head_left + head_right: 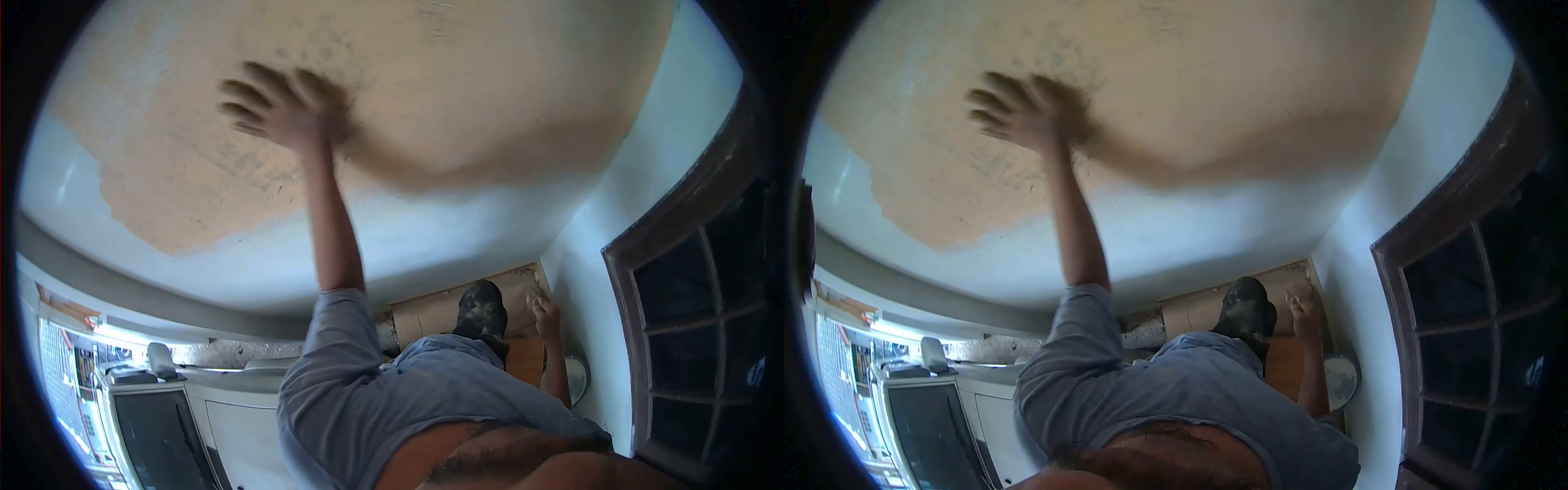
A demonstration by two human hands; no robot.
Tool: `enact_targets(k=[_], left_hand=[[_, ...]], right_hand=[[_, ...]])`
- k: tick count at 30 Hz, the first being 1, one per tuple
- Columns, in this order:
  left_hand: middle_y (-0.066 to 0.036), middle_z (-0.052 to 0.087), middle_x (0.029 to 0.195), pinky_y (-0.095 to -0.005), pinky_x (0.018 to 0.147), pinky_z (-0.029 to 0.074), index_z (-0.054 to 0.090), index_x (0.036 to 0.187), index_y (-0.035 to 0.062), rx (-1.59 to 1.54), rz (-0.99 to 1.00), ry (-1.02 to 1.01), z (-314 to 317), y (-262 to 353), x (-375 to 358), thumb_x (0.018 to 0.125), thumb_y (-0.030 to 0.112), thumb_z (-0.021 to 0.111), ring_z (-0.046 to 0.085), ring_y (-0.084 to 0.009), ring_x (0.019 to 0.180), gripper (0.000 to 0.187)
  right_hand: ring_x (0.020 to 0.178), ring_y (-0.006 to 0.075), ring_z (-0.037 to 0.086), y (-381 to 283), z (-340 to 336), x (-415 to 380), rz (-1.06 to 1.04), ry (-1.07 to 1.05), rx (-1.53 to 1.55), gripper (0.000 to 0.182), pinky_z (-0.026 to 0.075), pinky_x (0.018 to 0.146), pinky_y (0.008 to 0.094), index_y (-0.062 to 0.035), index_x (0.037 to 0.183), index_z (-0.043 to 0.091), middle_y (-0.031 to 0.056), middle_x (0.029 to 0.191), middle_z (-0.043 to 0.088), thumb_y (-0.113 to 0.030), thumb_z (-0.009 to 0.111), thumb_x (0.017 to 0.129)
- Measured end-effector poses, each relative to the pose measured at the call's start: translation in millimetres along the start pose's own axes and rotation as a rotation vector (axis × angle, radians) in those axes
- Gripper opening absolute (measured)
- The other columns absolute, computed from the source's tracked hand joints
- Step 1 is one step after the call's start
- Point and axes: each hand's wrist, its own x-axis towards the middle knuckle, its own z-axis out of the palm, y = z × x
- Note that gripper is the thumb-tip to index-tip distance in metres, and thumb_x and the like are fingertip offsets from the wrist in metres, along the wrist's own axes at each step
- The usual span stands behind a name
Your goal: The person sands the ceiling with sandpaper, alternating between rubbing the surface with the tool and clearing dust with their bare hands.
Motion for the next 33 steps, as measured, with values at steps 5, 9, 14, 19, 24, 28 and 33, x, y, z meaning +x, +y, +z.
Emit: enact_targets(k=[5, 9, 14, 19, 24, 28, 33], left_hand=[[-0.015, 0.051, 0.137, -0.0545, 0.114, 0.024, 0.053, 0.128, 0.0069, -0.368, 0.421, -1.418, 33.1, 103.7, -172.3, 0.092, 0.029, 0.050, 0.040, -0.0362, 0.134, 0.043], [-0.005, 0.070, 0.100, -0.0413, 0.090, 0.050, 0.070, 0.101, 0.0185, -0.847, 0.575, -1.156, 1.4, 99.7, -189.7, 0.083, 0.030, 0.068, 0.065, -0.0314, 0.098, 0.021], [-0.023, 0.060, 0.124, -0.0474, 0.100, 0.040, 0.058, 0.121, -0.0056, -0.244, -0.301, 0.091, -34.2, -41.2, -111.8, 0.092, 0.015, 0.059, 0.054, -0.0386, 0.116, 0.036], [-0.021, 0.010, 0.159, -0.0678, 0.110, -0.006, 0.024, 0.152, 0.0054, -0.224, -0.325, -0.288, 0.1, -14.1, -131.7, 0.090, 0.047, 0.049, 0.002, -0.0434, 0.146, 0.079], [-0.017, 0.049, 0.141, -0.0436, 0.111, 0.030, 0.045, 0.142, 0.0083, -1.493, -0.286, -1.294, -73.8, 66.6, -206.4, 0.100, 0.051, 0.039, 0.048, -0.0344, 0.128, 0.061], [-0.015, 0.066, 0.115, -0.0331, 0.092, 0.047, 0.056, 0.131, 0.0006, -1.849, -0.889, -0.872, -118.8, 64.4, -251.2, 0.097, 0.032, 0.060, 0.059, -0.0169, 0.104, 0.046], [-0.005, 0.061, 0.064, -0.0282, 0.056, 0.046, 0.066, 0.081, 0.0008, -1.409, -0.753, -0.951, -152.1, 21.0, -198.1, 0.085, 0.019, 0.074, 0.054, -0.0091, 0.058, 0.021]], right_hand=[[0.059, 0.0192, 0.056, -27.1, 21.7, 51.1, -0.132, 0.061, 0.005, 0.036, 0.041, 0.058, 0.0394, 0.0063, 0.092, 0.064, 0.0196, 0.065, 0.059, -0.028, 0.053, 0.096], [0.062, 0.0311, 0.057, -50.8, 30.6, 69.0, -0.693, 0.069, -0.155, 0.030, 0.042, 0.061, 0.0417, -0.0010, 0.095, 0.069, 0.0205, 0.075, 0.063, -0.027, 0.054, 0.094], [0.057, 0.0179, 0.053, -40.8, 37.3, 49.7, -0.225, -0.228, -0.143, 0.031, 0.043, 0.057, 0.0386, 0.0022, 0.084, 0.064, 0.0134, 0.063, 0.058, -0.026, 0.056, 0.093], [0.065, 0.0305, 0.063, -54.2, 26.9, 54.8, -0.242, -0.393, -0.365, 0.032, 0.047, 0.065, 0.0408, 0.0005, 0.090, 0.069, 0.0222, 0.071, 0.062, -0.029, 0.056, 0.093], [0.100, 0.0173, 0.057, -159.2, 20.5, 79.3, -0.381, -0.444, 0.361, 0.026, 0.043, 0.093, 0.0335, 0.0039, 0.101, 0.063, 0.0078, 0.102, 0.064, -0.019, 0.051, 0.099], [0.103, 0.0192, 0.057, -252.7, 34.0, 73.1, -0.570, -0.465, 0.855, 0.032, 0.042, 0.096, 0.0346, 0.0082, 0.116, 0.060, 0.0086, 0.108, 0.063, -0.017, 0.055, 0.097], [0.106, 0.0229, 0.059, -286.4, 46.0, 90.6, -0.719, -0.594, 0.660, 0.032, 0.042, 0.099, 0.0381, 0.0094, 0.116, 0.060, 0.0135, 0.111, 0.064, -0.014, 0.056, 0.095]])
